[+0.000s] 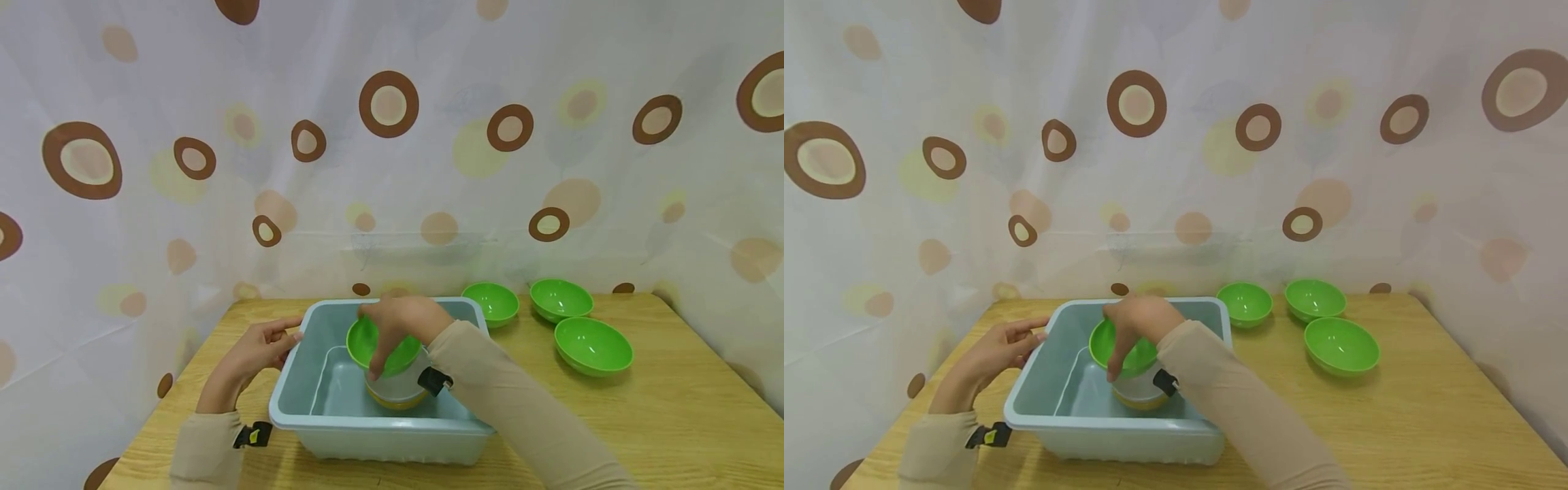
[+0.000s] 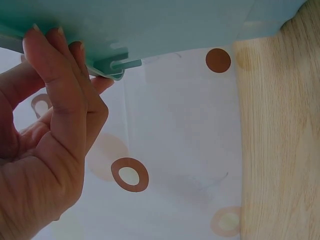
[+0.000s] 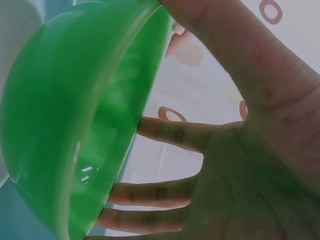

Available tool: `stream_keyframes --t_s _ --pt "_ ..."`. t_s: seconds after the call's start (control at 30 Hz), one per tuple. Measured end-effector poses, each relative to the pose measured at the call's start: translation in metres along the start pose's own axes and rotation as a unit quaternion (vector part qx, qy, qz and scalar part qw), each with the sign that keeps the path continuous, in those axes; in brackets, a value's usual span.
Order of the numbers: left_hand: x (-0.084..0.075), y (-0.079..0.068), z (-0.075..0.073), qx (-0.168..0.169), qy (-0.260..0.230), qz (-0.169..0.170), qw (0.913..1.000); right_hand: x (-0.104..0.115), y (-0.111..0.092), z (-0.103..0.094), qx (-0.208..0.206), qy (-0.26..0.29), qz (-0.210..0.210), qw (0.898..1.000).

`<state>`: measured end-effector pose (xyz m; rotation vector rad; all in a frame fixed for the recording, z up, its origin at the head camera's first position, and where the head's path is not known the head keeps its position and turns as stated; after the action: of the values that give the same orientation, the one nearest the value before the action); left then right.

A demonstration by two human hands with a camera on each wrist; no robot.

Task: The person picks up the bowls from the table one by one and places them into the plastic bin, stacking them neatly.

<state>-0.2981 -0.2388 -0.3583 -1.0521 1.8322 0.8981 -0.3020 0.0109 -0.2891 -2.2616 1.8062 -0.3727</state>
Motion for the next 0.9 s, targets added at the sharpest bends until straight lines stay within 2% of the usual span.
stream_keyframes --t_s 0.57,0.9 --pt "-0.002 0.0 0.0 -0.002 0.004 0.004 1.0 -0.002 0.01 0.013 0.039 0.006 0.012 0.999" --pt "-0.002 0.0 0.0 -0.001 0.009 0.001 1.0 -0.003 0.014 0.02 0.048 -0.021 0.031 0.998"
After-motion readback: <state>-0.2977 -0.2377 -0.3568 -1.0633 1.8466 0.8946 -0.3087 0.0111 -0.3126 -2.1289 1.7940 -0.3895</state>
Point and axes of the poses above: each hand's wrist, its own y-axis towards the middle knuckle, its own z-axis out of the palm, x = y × z, the point moved 2 cm from there along y, towards the middle knuckle, and after that the axes turned 14 degrees about z, right-handed, at the moved point
